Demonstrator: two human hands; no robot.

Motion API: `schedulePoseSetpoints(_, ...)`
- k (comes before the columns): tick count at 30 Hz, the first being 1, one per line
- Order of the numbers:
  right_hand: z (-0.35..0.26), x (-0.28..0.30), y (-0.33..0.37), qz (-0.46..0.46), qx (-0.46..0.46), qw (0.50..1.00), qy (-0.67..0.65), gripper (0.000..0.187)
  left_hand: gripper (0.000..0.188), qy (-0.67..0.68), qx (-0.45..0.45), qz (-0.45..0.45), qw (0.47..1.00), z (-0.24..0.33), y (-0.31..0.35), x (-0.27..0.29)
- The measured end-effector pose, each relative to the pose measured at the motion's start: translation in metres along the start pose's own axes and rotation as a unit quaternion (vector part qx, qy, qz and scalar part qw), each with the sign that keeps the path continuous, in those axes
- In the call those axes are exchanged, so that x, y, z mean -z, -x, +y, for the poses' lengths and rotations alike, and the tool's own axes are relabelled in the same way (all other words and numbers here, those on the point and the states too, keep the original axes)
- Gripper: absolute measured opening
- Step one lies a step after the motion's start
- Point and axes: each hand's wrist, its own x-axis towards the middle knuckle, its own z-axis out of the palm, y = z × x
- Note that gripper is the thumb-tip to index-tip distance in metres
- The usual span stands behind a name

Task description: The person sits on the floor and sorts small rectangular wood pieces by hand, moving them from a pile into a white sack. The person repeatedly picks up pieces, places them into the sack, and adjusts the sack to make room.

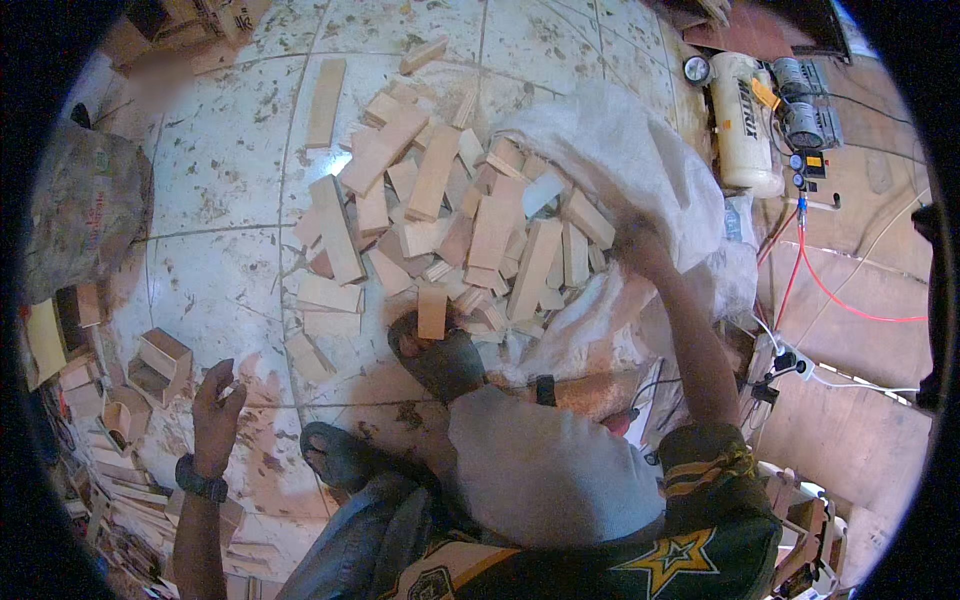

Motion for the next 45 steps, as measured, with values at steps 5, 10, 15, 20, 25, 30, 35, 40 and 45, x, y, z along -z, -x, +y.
schedulePoseSetpoints(5, -0.041, 0.048, 0.012, -0.093, -0.016, 0.994, 0.054, 0.042, 0.047, 0.016, 0.012, 0.013, 1.0, -0.024, 0.019, 0.014)
schedulePoseSetpoints(10, -0.001, 0.023, 0.008, -0.065, 0.024, 0.976, -0.207, 0.034, 0.045, -0.003, 0.039, 0.061, 0.997, -0.042, 0.033, 0.016)
schedulePoseSetpoints(15, 0.06, -0.052, 0.004, -0.06, 0.187, 0.942, -0.273, 0.042, 0.044, 0.052, 0.066, 0.021, 0.996, -0.049, 0.032, -0.019)
schedulePoseSetpoints(20, 0.088, -0.05, 0.016, -0.202, -0.068, 0.926, -0.31, 0.039, 0.047, 0.037, 0.052, -0.013, 0.998, -0.057, 0.045, -0.024)
schedulePoseSetpoints(25, 0.093, -0.052, 0.018, -0.249, -0.185, 0.896, -0.317, 0.036, 0.049, 0.047, 0.086, 0.009, 0.995, -0.071, 0.048, -0.021)
schedulePoseSetpoints(30, 0.088, -0.085, 0.034, -0.226, -0.33, 0.899, -0.176, 0.033, 0.047, 0.06, 0.05, -0.031, 0.996, -0.068, 0.047, -0.032)
schedulePoseSetpoints(35, 0.096, -0.083, 0.043, -0.229, -0.196, 0.928, -0.217, 0.043, 0.045, 0.028, 0.05, -0.042, 0.997, -0.054, 0.043, -0.034)
schedulePoseSetpoints(40, 0.117, -0.061, 0.034, -0.087, -0.071, 0.907, -0.406, 0.043, 0.044, -0.02, 0.069, -0.025, 0.997, -0.047, 0.04, -0.026)
schedulePoseSetpoints(45, 0.121, -0.097, 0.08, -0.18, -0.085, 0.872, -0.447, 0.025, 0.046, 0.037, 0.007, -0.044, 0.998, -0.056, 0.045, -0.031)
